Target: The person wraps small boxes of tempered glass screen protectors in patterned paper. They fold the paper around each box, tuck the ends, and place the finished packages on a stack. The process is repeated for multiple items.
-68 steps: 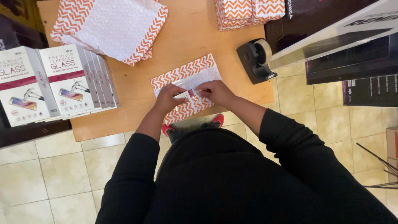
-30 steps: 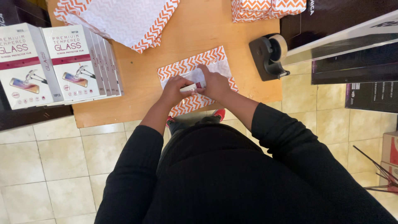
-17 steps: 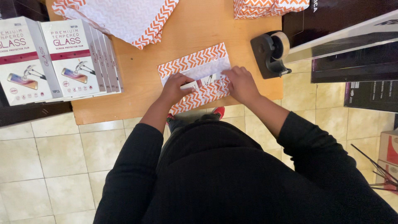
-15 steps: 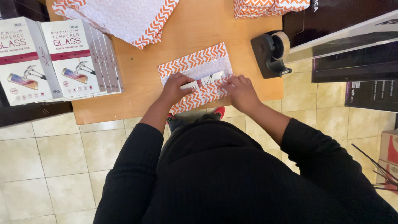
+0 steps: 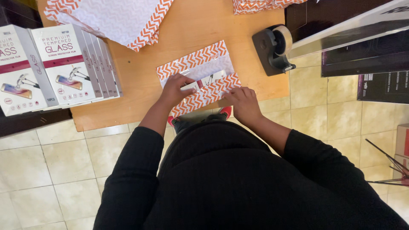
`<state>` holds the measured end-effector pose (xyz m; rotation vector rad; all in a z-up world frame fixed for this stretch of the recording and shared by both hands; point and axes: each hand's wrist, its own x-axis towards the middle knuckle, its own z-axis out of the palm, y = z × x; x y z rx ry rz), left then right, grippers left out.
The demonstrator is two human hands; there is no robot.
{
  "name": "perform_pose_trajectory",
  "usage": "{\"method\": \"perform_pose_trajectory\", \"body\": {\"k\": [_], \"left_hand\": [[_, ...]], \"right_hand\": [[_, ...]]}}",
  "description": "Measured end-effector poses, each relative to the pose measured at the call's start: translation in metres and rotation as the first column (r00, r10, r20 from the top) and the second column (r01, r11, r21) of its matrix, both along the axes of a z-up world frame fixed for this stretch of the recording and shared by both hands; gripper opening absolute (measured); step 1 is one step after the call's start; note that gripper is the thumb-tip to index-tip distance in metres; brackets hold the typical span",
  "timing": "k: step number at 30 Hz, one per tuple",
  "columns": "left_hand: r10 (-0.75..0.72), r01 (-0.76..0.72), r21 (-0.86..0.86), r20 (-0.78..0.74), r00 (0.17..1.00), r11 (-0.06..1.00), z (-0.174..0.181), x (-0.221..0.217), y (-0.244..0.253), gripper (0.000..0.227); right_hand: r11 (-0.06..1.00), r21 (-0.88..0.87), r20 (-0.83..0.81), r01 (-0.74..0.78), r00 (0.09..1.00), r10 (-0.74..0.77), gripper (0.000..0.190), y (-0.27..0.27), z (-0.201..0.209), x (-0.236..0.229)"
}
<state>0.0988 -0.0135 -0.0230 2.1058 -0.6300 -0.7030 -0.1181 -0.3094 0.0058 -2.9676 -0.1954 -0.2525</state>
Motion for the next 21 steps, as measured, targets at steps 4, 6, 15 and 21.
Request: {"method": "perform_pose_trajectory", "body": {"k": [4,6,15,21], "left_hand": [[0.009,-0.01,-0.021,-0.006,1.0,1.0,-0.001,-0.001,0.0,0.045],[0.012,-0.012,-0.006,-0.019,1.0,1.0,-0.001,-0.002,0.0,0.044],[-0.001,0.001,0.024,-0.004,1.0,1.0,-0.006,-0.002,-0.001,0.046],[0.002,-0.001,0.042,-0.015,1.0,0.999,-0.005,-0.004,0.0,0.046]], "right_hand": [[0.999,0.002,0.029,-0.037,0.999,0.037,0.044,0.021,0.016,0.005],[0.995,-0.101,0.062,-0.015,0.998,0.021,0.041,0.023,0.028,0.007],[0.99,-0.04,0.164,-0.139,0.976,0.143,0.042,0.043,0.018,0.013],[0.983,-0.028,0.131,-0.184,0.974,0.186,0.049,0.046,0.031,0.025]]}}
